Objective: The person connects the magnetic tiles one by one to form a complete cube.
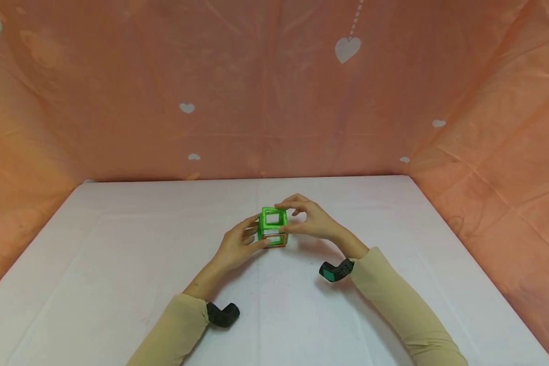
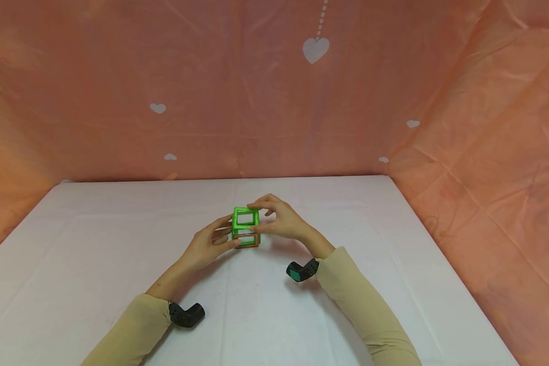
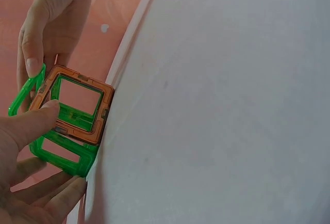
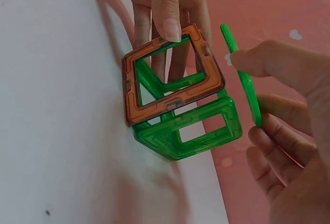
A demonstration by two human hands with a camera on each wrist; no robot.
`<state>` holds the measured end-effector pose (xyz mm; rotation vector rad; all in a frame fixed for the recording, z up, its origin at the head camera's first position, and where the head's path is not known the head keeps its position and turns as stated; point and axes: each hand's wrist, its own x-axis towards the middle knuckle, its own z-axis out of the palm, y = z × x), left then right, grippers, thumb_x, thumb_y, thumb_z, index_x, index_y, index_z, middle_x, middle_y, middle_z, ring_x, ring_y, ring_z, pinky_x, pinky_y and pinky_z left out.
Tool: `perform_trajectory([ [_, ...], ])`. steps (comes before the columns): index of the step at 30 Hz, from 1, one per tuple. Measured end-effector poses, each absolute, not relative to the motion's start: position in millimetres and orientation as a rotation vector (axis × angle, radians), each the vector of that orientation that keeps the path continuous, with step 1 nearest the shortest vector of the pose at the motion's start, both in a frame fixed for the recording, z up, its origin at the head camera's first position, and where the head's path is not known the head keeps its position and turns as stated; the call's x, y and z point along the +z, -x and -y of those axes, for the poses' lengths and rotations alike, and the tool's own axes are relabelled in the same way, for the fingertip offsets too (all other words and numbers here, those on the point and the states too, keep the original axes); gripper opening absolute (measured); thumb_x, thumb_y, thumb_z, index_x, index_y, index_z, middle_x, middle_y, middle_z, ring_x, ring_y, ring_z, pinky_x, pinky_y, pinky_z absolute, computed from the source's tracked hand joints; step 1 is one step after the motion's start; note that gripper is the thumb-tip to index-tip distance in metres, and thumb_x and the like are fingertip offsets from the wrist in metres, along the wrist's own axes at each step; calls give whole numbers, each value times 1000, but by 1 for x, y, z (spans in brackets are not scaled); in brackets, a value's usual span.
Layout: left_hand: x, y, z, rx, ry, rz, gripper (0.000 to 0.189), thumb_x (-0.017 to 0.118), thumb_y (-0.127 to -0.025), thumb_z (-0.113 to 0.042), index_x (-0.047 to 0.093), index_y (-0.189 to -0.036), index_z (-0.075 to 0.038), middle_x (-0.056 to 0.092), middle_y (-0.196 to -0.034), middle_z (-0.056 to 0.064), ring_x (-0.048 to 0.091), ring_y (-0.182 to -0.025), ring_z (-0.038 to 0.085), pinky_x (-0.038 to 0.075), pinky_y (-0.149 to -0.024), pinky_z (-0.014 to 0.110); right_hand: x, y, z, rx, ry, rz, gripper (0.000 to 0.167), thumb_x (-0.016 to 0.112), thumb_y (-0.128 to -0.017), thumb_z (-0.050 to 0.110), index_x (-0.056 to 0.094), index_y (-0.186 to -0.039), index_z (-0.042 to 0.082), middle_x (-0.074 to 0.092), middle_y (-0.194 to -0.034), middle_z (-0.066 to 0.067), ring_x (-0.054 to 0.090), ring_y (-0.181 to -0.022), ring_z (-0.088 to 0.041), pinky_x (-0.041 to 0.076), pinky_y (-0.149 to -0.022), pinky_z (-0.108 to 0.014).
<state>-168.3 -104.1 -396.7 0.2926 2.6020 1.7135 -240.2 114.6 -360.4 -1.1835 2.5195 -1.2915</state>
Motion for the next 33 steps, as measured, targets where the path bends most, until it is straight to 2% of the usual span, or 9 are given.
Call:
perform_trajectory([
  [14, -396, 167, 105, 1714, -310, -2595, 67, 72, -86, -14, 40, -145, -6, 50, -137, 23, 52, -125, 37, 45, -101, 43, -361, 243, -113, -1262, 1207, -2473, 51, 80, -77, 12, 63, -125, 3, 57, -122, -12, 52, -114, -27, 47, -93, -46],
  [25, -395, 167, 103, 1704, -298, -2596, 67, 72, -86, -14, 40, -145, -6, 49, -138, 22, 50, -128, 35, 45, -102, 42, -363, 244, -116, -1241, 1190, -2445, 50, 79, -78, 14, 64, -124, 6, 57, -123, -9, 51, -116, -23, 47, -94, -42],
  [33, -395, 167, 103, 1692, -278, -2611, 67, 73, -86, -15, 41, -144, -7, 51, -136, 22, 51, -127, 34, 46, -101, 41, -365, 248, -117, -1302, 1158, -2352, 50, 79, -78, 10, 64, -125, 5, 55, -124, -10, 50, -117, -25, 48, -95, -46],
])
